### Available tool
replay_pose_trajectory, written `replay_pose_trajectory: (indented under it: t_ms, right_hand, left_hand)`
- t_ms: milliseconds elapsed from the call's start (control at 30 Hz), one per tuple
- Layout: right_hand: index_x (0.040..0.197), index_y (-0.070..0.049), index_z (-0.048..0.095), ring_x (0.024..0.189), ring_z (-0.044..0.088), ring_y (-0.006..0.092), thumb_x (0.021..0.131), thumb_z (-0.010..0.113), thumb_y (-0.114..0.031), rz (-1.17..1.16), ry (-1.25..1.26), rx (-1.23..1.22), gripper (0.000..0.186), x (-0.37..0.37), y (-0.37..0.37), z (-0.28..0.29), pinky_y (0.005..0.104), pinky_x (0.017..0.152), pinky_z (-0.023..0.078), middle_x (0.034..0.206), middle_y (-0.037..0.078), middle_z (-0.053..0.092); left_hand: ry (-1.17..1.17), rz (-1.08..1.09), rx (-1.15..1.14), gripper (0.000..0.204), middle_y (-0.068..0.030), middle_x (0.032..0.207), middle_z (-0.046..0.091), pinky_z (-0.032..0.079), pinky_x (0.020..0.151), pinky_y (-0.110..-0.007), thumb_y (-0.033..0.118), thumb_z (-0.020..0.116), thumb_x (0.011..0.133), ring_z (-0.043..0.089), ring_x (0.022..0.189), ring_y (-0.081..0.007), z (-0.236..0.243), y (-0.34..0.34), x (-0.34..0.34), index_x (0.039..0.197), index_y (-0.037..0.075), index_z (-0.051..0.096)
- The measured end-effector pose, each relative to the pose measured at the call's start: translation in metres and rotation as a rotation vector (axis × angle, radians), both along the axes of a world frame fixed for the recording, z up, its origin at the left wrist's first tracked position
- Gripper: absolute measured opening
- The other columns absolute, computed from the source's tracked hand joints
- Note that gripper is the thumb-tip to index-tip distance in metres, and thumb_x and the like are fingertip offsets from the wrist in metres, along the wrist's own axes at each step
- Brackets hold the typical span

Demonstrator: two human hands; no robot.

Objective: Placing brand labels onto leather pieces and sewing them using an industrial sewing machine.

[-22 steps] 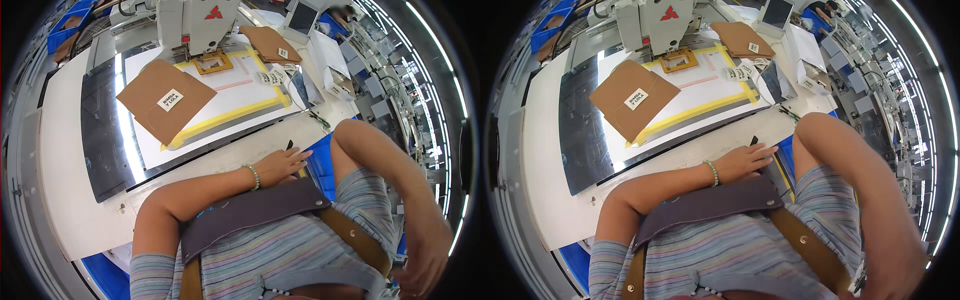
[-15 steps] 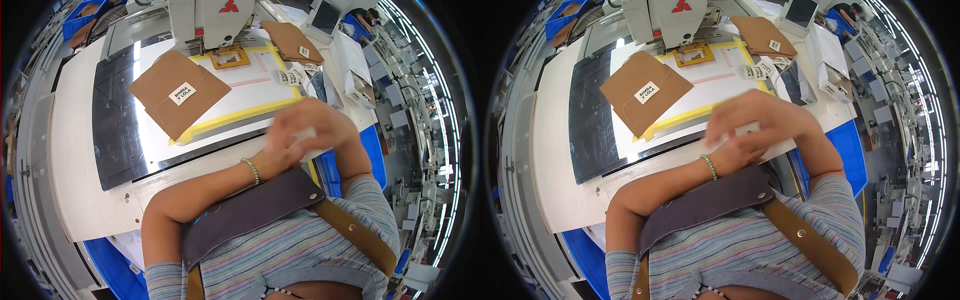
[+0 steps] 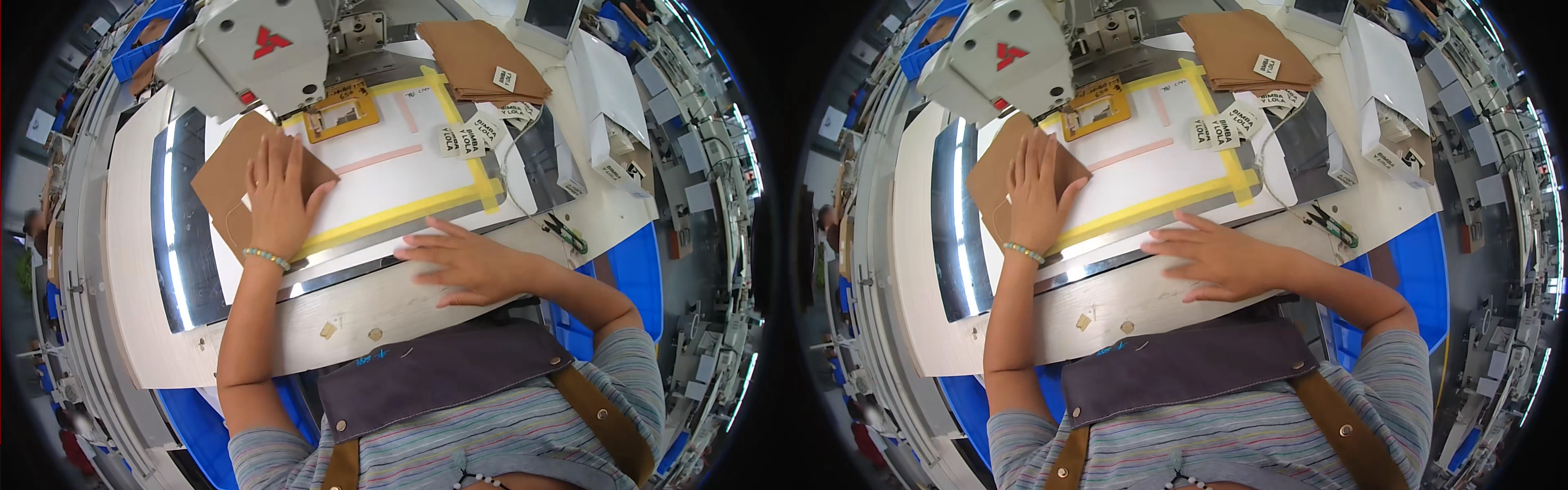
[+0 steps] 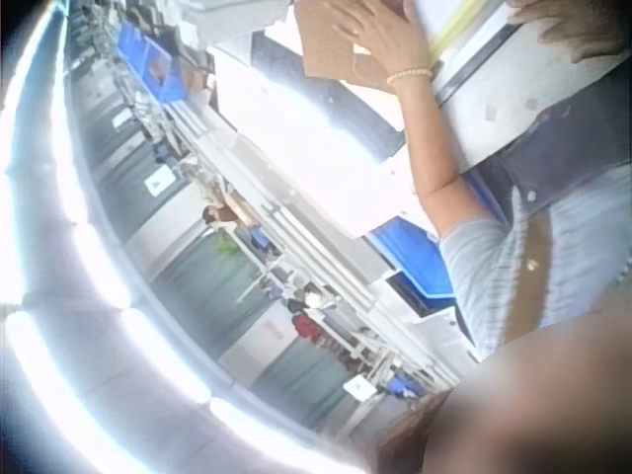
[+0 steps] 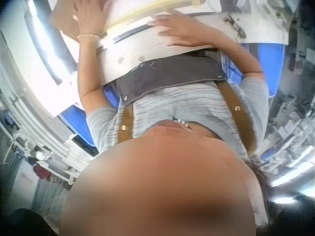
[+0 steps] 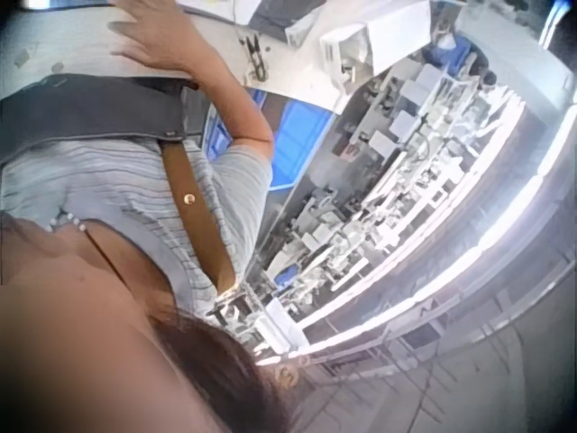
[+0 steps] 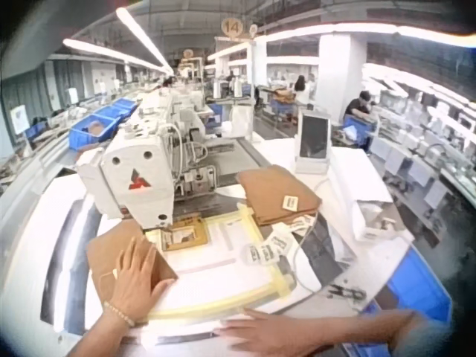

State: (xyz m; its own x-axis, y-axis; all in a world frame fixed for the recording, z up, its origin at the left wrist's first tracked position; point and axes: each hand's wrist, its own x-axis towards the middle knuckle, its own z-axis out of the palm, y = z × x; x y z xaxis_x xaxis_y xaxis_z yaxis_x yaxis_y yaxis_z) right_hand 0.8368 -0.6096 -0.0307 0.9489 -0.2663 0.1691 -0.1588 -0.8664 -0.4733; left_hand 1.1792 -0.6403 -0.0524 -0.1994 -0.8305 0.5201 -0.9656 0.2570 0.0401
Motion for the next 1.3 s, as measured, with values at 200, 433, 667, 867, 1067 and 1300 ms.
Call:
replay_pose_trajectory:
  t_ms: [200, 433, 667, 867, 1067, 1300]
  right_hand:
    - [0.122, -0.009, 0.075, 0.15, 0.044, 0.036, 0.098, 0.072, -0.018, -0.324, -0.177, -0.078, 0.026, -0.05, -0.064, 0.046, 0.0535, 0.124, 0.034, 0.155, 0.011, 0.057]
    - [0.129, -0.007, 0.075, 0.149, 0.048, 0.0312, 0.103, 0.063, -0.011, -0.595, -0.287, -0.148, 0.028, -0.065, -0.152, 0.087, 0.0434, 0.115, 0.049, 0.155, 0.01, 0.057]
    - [0.126, -0.008, 0.075, 0.134, 0.059, 0.0245, 0.104, 0.066, -0.017, -0.676, -0.373, -0.101, 0.025, -0.07, -0.158, 0.069, 0.0367, 0.107, 0.052, 0.149, 0.007, 0.062]
    - [0.126, -0.008, 0.075, 0.126, 0.063, 0.018, 0.105, 0.066, -0.02, -0.756, -0.405, -0.06, 0.026, -0.083, -0.164, 0.04, 0.0308, 0.093, 0.059, 0.15, 0.007, 0.06]
    - [0.126, -0.008, 0.075, 0.099, 0.065, 0.0107, 0.105, 0.067, -0.026, -0.828, -0.393, 0.009, 0.029, -0.09, -0.179, 0.035, 0.0277, 0.086, 0.058, 0.151, 0.005, 0.06]
    - [0.128, -0.01, 0.076, 0.143, 0.053, 0.0223, 0.107, 0.064, -0.028, -0.834, -0.355, -0.062, 0.03, -0.106, -0.185, 0.062, 0.0394, 0.118, 0.042, 0.151, 0.005, 0.061]
  left_hand:
    - [-0.053, 0.142, 0.394, 0.086, -0.0145, 0.176, 0.024, 0.013, 0.13, -0.057, 0.068, 0.051, 0.102, 0.019, 0.163, -0.0343, -0.007, -0.004, 0.024, 0.167, 0.015, 0.036]
    - [-0.015, 0.269, 0.391, 0.076, -0.013, 0.177, 0.022, 0.013, 0.13, -0.058, 0.063, 0.044, 0.107, 0.017, 0.164, -0.037, -0.02, -0.007, 0.049, 0.169, 0.02, 0.033]
    - [-0.045, 0.325, 0.375, 0.073, -0.0077, 0.178, 0.022, 0.012, 0.131, -0.055, 0.061, 0.045, 0.107, 0.018, 0.164, -0.0335, -0.024, -0.005, 0.086, 0.169, 0.026, 0.033]
    - [-0.091, 0.072, 0.404, 0.079, -0.0061, 0.178, 0.023, 0.013, 0.132, -0.052, 0.063, 0.049, 0.102, 0.018, 0.164, -0.0294, -0.01, -0.016, 0.119, 0.169, 0.024, 0.034]
    - [-0.109, -0.118, 0.389, 0.09, -0.008, 0.177, 0.025, 0.014, 0.132, -0.051, 0.07, 0.049, 0.096, 0.019, 0.164, -0.0301, 0.004, -0.019, 0.135, 0.169, 0.02, 0.033]
    - [-0.092, -0.279, 0.41, 0.099, -0.011, 0.176, 0.027, 0.017, 0.132, -0.05, 0.078, 0.045, 0.093, 0.022, 0.163, -0.0335, 0.013, -0.04, 0.155, 0.168, 0.015, 0.033]
